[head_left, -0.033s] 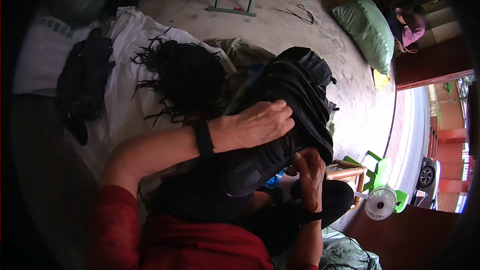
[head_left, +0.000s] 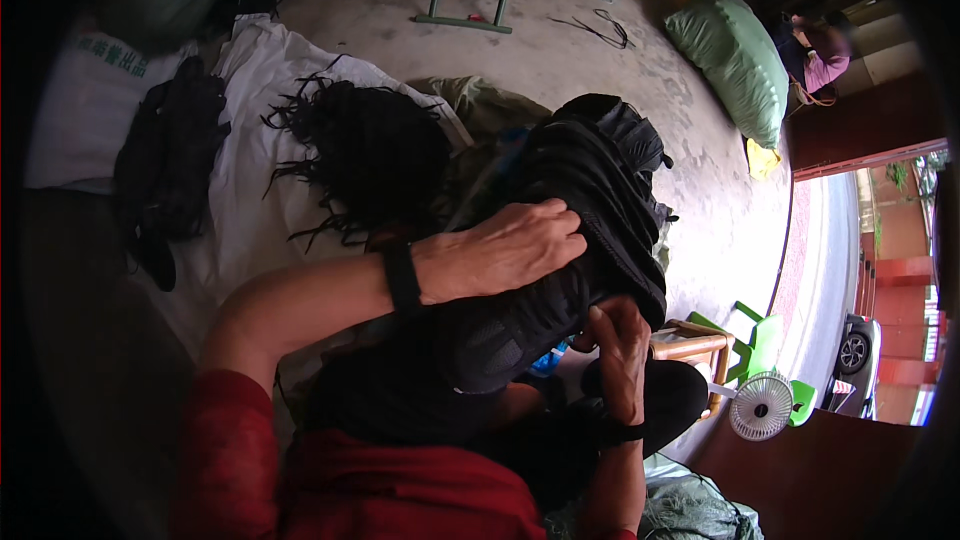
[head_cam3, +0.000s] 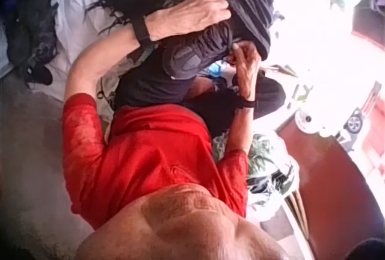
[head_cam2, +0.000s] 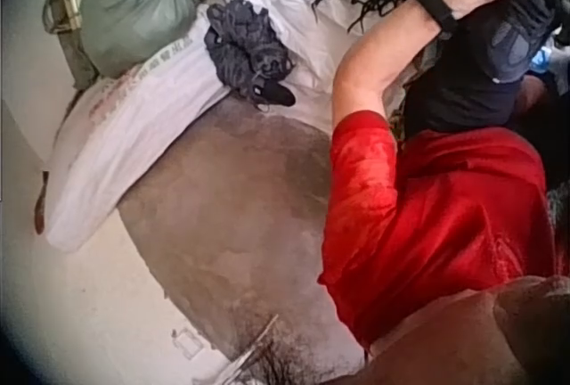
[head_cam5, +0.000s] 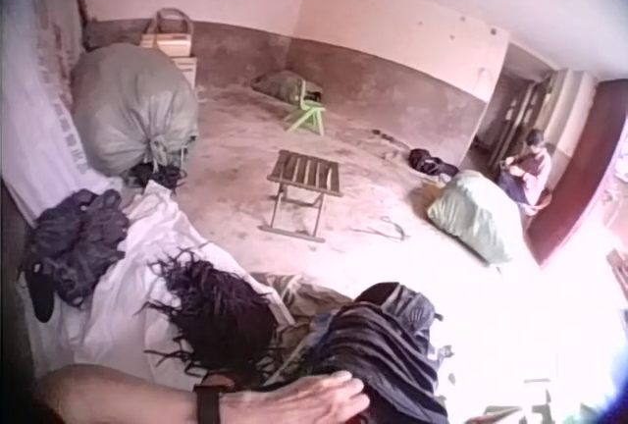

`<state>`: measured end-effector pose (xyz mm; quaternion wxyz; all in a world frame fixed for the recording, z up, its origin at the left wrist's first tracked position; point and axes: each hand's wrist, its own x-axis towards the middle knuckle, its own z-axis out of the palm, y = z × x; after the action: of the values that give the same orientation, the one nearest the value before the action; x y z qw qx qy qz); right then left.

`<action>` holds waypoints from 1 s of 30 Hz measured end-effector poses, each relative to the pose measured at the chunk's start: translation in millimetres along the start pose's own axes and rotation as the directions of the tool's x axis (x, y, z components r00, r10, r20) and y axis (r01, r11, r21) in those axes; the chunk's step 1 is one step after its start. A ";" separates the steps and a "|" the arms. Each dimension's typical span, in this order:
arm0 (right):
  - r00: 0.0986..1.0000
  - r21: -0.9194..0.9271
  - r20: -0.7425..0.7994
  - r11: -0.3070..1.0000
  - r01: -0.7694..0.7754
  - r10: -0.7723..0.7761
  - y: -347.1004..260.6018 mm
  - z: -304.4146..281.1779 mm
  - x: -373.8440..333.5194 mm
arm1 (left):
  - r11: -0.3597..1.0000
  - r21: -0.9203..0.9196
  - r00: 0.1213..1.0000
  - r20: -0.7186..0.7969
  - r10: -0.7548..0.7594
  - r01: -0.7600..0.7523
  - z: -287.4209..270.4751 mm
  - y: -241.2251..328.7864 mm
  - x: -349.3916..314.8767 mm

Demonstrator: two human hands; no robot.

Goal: Manually lace and assemble components of a black sneaker.

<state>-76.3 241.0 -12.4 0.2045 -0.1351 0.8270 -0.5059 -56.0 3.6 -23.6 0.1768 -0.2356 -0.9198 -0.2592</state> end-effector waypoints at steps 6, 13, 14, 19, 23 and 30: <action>1.000 0.035 0.009 0.999 -0.008 0.007 1.4 -1.6 -1.1 | 0.925 -0.343 0.958 -0.171 -0.232 0.162 25.8 0.0 -23.2; 0.999 0.023 0.011 0.999 -0.038 0.038 5.2 -5.1 -3.4 | 0.932 -0.347 0.958 -0.215 -0.188 0.105 26.7 37.8 -44.9; 0.998 0.043 0.004 0.997 -0.057 0.057 5.6 -5.6 -4.0 | 0.955 -0.290 0.965 -0.228 -0.134 0.064 27.4 42.3 -46.7; 0.998 0.053 0.001 0.997 -0.061 0.061 10.1 -7.6 -6.1 | 0.986 -0.166 0.959 -0.280 -0.042 -0.005 37.0 57.8 -51.3; 0.998 -0.013 -0.040 0.998 -0.058 0.058 7.2 -10.7 -8.2 | 0.989 -0.138 0.967 -0.254 0.019 -0.056 42.0 68.8 -39.0; 0.992 -0.113 -0.095 0.989 -0.093 0.083 -1.6 -12.9 -9.4 | 0.995 0.052 0.985 -0.141 0.097 -0.090 43.8 86.9 -25.1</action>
<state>-74.1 254.4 -3.8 0.1809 -0.0873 0.8688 -0.4525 1.5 85.1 -35.8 0.2597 -0.2553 -0.8983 -0.2459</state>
